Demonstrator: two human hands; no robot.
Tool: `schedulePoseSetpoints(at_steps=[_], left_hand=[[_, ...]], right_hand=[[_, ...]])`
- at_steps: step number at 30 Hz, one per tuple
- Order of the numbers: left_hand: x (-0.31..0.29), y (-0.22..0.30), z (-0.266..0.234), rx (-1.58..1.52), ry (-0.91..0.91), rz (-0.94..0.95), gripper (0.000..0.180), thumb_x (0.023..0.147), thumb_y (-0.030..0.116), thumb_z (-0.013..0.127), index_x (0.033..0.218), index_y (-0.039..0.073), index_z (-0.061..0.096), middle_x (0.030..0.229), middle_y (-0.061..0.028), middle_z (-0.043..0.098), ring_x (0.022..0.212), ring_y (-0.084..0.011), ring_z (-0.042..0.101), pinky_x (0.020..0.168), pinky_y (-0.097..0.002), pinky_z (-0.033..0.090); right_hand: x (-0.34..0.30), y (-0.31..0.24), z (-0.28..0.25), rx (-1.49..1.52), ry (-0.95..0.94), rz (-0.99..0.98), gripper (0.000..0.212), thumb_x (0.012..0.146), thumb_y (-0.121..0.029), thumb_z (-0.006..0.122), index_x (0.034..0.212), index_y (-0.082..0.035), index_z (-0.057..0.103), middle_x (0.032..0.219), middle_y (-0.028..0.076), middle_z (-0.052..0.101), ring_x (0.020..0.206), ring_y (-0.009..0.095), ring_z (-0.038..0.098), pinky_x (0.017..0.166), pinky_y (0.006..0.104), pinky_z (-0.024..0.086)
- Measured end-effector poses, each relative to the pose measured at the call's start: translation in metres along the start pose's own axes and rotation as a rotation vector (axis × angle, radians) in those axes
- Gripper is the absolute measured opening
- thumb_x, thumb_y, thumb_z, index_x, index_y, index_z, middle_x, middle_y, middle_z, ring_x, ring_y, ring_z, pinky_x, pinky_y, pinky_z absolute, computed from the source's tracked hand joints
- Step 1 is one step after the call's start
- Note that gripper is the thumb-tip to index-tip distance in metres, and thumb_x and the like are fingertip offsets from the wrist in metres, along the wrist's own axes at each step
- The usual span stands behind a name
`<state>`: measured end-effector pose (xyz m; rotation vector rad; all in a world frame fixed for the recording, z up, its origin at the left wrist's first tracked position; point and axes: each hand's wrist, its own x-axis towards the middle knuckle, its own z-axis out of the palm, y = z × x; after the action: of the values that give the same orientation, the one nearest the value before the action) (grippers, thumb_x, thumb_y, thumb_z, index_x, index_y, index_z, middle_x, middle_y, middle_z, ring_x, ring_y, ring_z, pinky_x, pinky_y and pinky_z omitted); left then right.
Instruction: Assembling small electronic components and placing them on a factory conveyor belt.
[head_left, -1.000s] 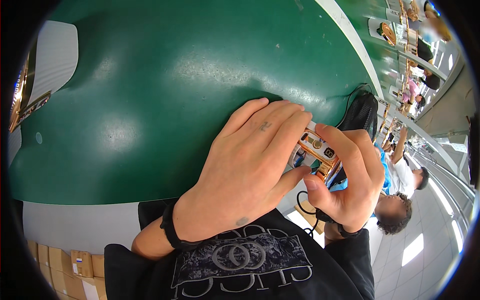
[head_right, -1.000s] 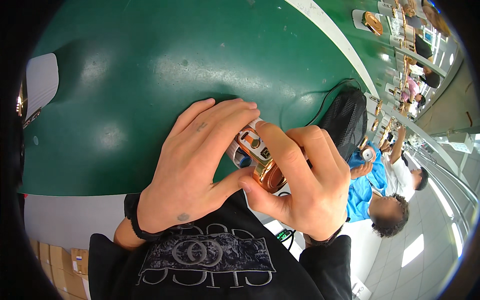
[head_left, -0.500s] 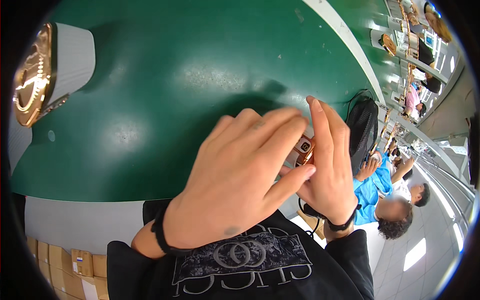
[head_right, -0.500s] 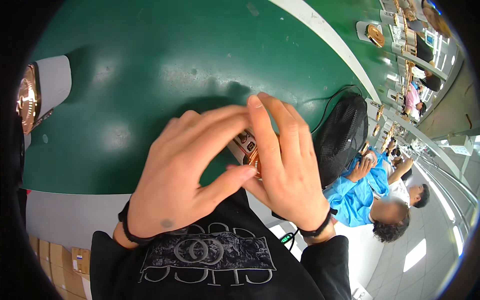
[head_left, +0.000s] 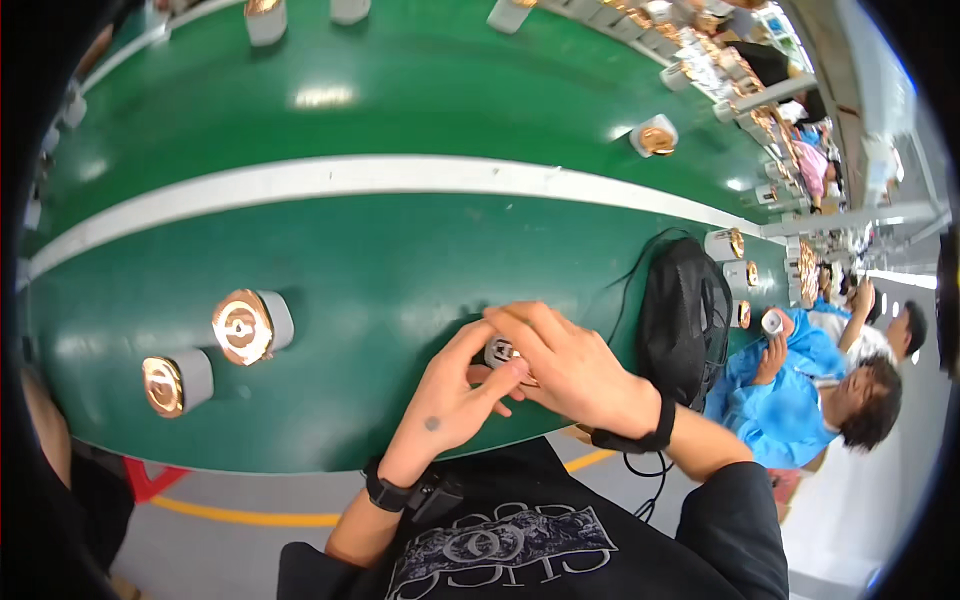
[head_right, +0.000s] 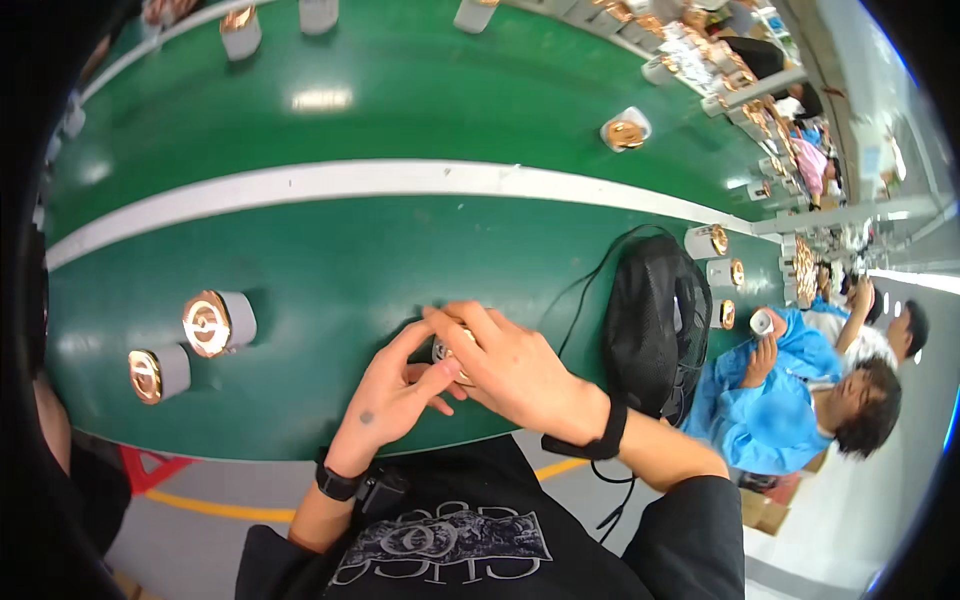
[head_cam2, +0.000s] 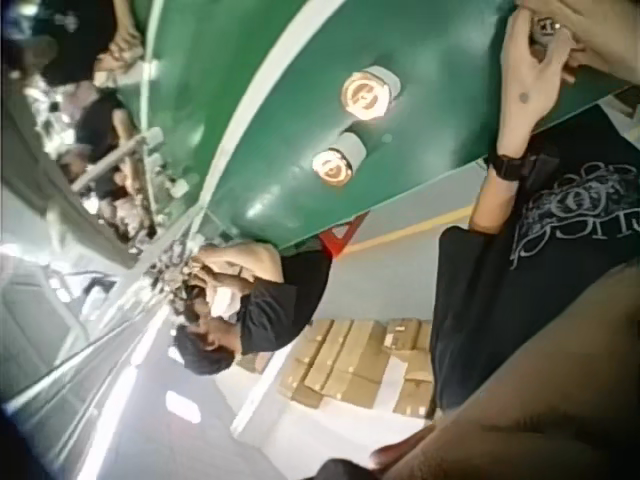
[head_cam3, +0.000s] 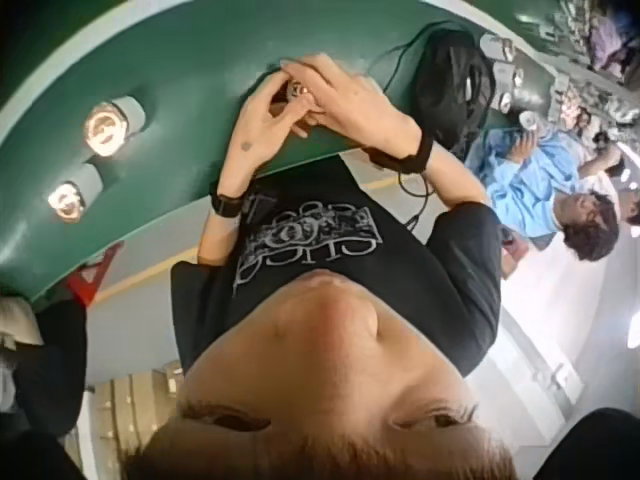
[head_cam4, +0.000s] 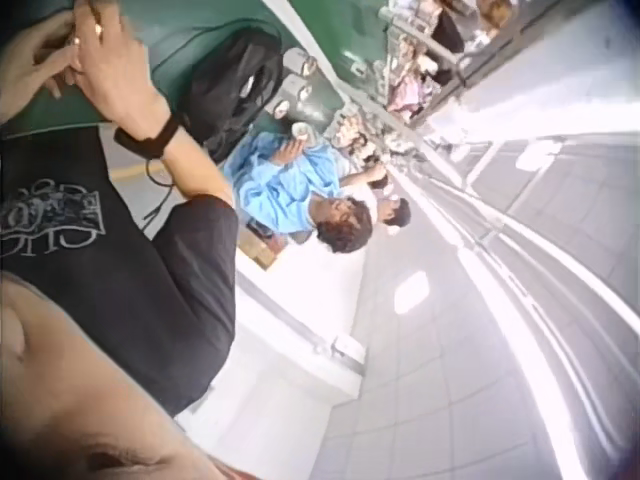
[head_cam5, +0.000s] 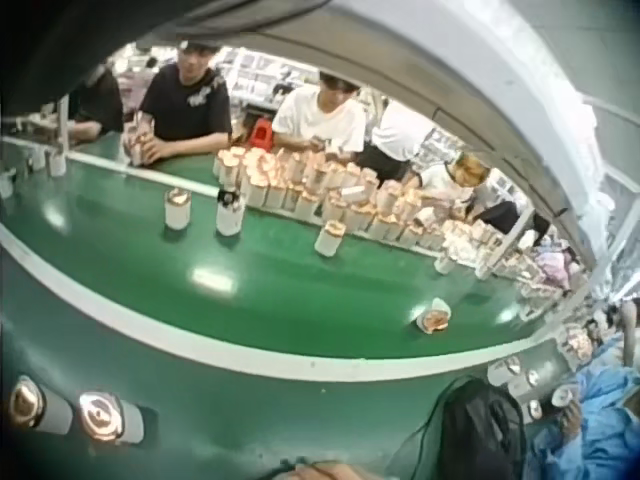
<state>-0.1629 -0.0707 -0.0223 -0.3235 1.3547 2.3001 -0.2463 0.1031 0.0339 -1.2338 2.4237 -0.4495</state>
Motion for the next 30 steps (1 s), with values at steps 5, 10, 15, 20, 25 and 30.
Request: schedulePoseSetpoints(at_steps=[5,10,15,20,25,30], left_hand=[[-0.02,-0.025,-0.005,0.118,0.297,0.406,0.058,0.106,0.006,0.057,0.159,0.001,0.034,0.151,-0.0187,0.049,0.106,-0.0228,0.071,0.081,-0.0342,0.063],[-0.023,-0.041,-0.011,0.072,0.359,0.504,0.059,0.105,0.0,0.054,0.159,0.0,0.03,0.146,-0.0218,0.052,0.101,-0.0244,0.071,0.078,-0.0347,0.063],[-0.019,-0.041,-0.009,0.176,0.367,0.483,0.052,0.104,-0.002,0.053,0.154,-0.003,0.038,0.141,-0.0214,0.057,0.1,-0.0238,0.071,0.077,-0.0343,0.063],[-0.021,-0.038,-0.009,0.21,0.372,0.473,0.046,0.104,-0.002,0.054,0.149,-0.005,0.044,0.134,-0.0203,0.062,0.099,-0.0231,0.072,0.077,-0.0334,0.063],[-0.015,-0.037,-0.01,0.343,0.327,0.462,0.041,0.105,0.0,0.054,0.145,-0.003,0.049,0.131,-0.0195,0.064,0.097,-0.0236,0.071,0.076,-0.0347,0.063],[-0.016,-0.043,-0.012,0.371,0.33,0.463,0.04,0.103,-0.002,0.056,0.143,-0.003,0.052,0.13,-0.0179,0.065,0.096,-0.0217,0.071,0.077,-0.0324,0.061]], right_hand=[[0.064,0.058,-0.055,-0.128,0.343,0.086,0.071,0.081,-0.02,0.082,0.141,-0.004,0.048,0.122,0.019,0.056,0.105,0.043,0.065,0.084,0.0481,0.059],[0.156,0.177,-0.084,-0.256,0.505,0.297,0.077,0.085,-0.029,0.081,0.148,-0.005,0.043,0.127,0.025,0.056,0.112,0.046,0.063,0.091,0.0523,0.057],[0.164,0.208,-0.094,-0.265,0.499,0.372,0.094,0.085,-0.047,0.081,0.157,-0.008,0.037,0.141,0.028,0.051,0.127,0.049,0.057,0.1,0.0545,0.055],[0.093,0.215,-0.118,-0.606,0.658,0.78,0.096,0.083,-0.055,0.081,0.157,-0.012,0.039,0.144,0.029,0.049,0.127,0.049,0.058,0.101,0.0535,0.056],[0.065,0.286,-0.092,-0.527,0.502,0.883,0.068,0.087,-0.041,0.079,0.141,-0.012,0.051,0.135,0.028,0.053,0.108,0.048,0.066,0.089,0.0515,0.059],[0.055,0.265,-0.107,-0.405,0.736,0.639,0.045,0.089,-0.025,0.078,0.124,-0.008,0.057,0.12,0.022,0.06,0.092,0.042,0.07,0.079,0.0497,0.06]])
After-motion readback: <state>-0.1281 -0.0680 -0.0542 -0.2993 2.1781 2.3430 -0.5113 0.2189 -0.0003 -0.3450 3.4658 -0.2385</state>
